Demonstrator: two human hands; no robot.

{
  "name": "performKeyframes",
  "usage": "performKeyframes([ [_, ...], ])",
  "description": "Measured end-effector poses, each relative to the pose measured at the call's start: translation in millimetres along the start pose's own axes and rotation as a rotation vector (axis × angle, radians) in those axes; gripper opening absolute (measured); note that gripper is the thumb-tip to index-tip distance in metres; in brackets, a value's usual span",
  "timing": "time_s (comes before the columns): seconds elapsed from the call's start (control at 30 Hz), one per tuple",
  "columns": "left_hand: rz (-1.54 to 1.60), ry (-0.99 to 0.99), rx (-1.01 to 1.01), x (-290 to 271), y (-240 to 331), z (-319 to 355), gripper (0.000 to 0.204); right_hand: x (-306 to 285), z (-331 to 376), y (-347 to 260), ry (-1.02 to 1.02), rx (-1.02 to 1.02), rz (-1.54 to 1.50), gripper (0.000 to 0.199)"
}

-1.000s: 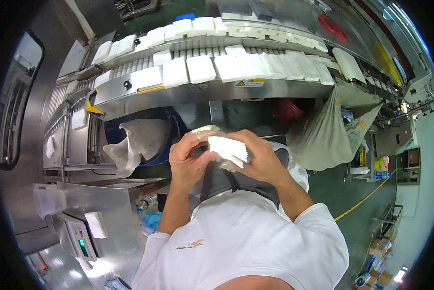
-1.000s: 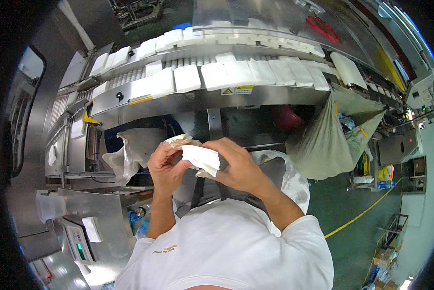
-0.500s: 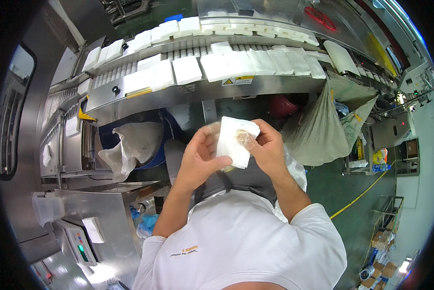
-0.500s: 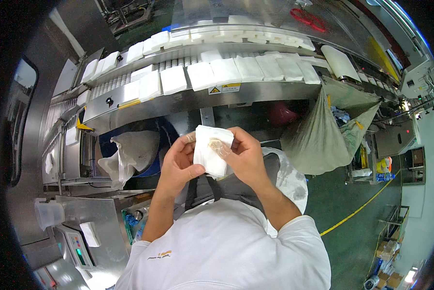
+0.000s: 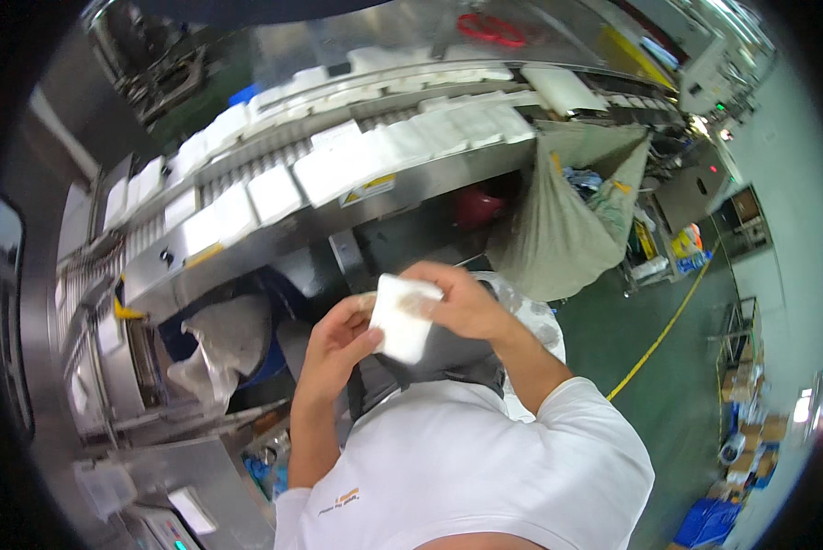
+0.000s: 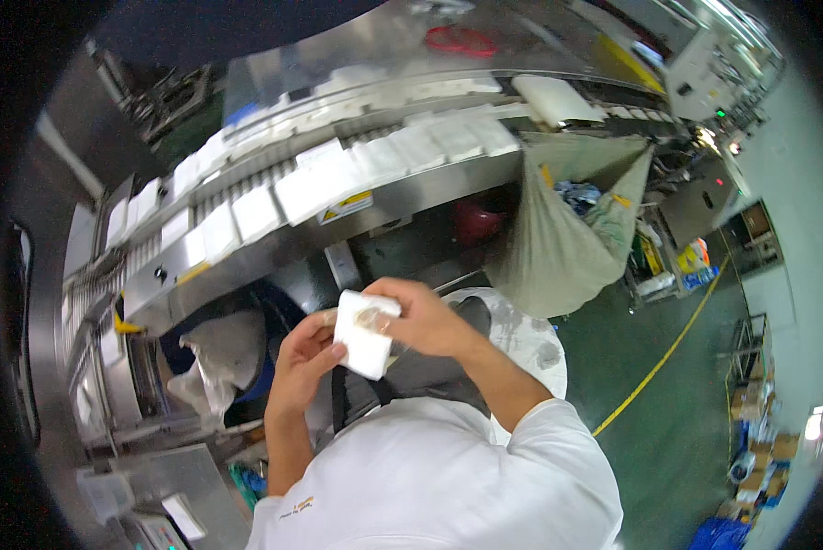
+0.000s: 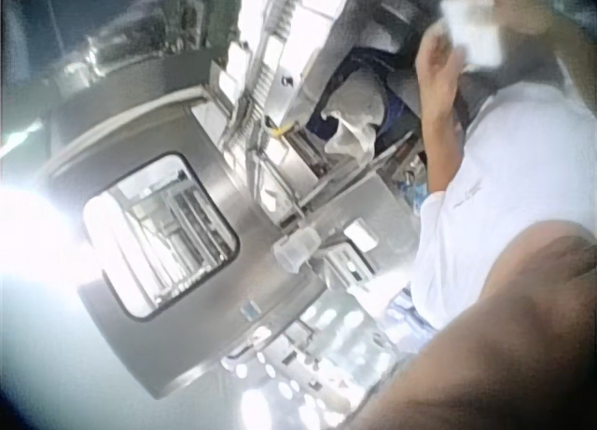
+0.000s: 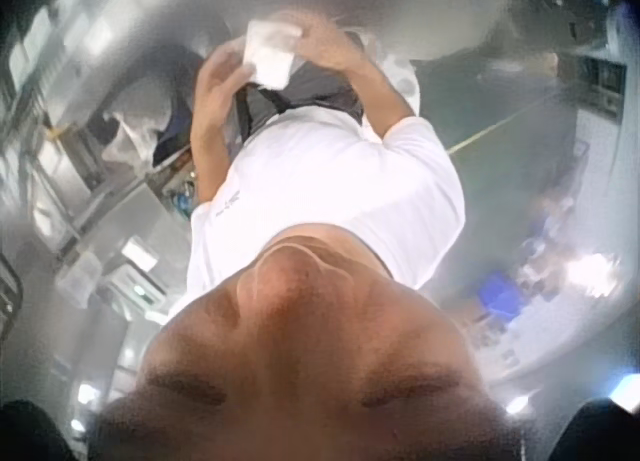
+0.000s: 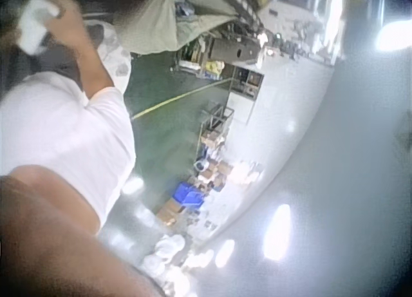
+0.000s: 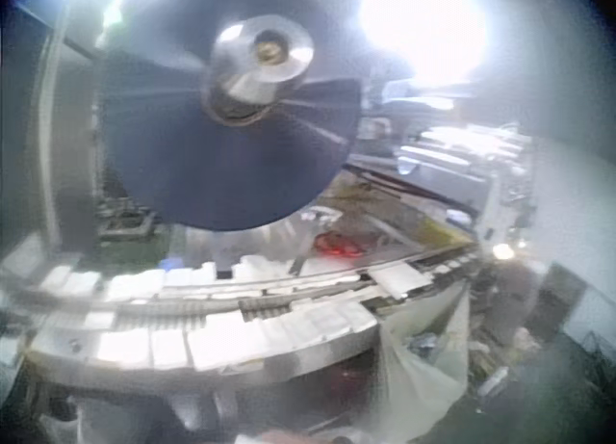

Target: The person picks up white blocks from a conveyor belt, places them into plastic bags, and sets the bags onto a scale or a different section of the workspace.

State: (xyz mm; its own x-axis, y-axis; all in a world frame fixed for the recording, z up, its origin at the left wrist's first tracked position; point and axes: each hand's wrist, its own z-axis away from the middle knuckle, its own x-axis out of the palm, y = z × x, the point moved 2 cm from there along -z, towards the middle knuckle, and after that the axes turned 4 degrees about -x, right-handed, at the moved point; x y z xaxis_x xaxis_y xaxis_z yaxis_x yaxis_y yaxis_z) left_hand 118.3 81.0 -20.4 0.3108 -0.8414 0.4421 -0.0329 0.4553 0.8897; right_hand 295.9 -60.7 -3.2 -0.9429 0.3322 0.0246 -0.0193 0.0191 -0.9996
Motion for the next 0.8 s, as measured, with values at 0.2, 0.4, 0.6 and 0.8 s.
performKeyframes([
  [0.2,0.259,-0.048,-0.084,-10.0,-18.3,-11.2,0.065,9.0,6.8,-7.6,0.116,-0.027,0.129,0.034],
  [0.4,0.181,0.176,0.049,7.4,-35.7,-29.4,0.067,10.9,5.9,-3.7,0.349,-0.118,0.243,0.03],
  [0.6,-0.004,0.234,0.037,-0.3,-28.5,-27.3,0.06,-9.8,13.7,3.2,0.02,0.005,0.087,0.054],
  [0.8,-0.074,0.204,0.015,-17.9,-9.0,-7.7,0.064,-243.8,-88.1,-73.7,0.586,-0.438,0.898,0.023],
])
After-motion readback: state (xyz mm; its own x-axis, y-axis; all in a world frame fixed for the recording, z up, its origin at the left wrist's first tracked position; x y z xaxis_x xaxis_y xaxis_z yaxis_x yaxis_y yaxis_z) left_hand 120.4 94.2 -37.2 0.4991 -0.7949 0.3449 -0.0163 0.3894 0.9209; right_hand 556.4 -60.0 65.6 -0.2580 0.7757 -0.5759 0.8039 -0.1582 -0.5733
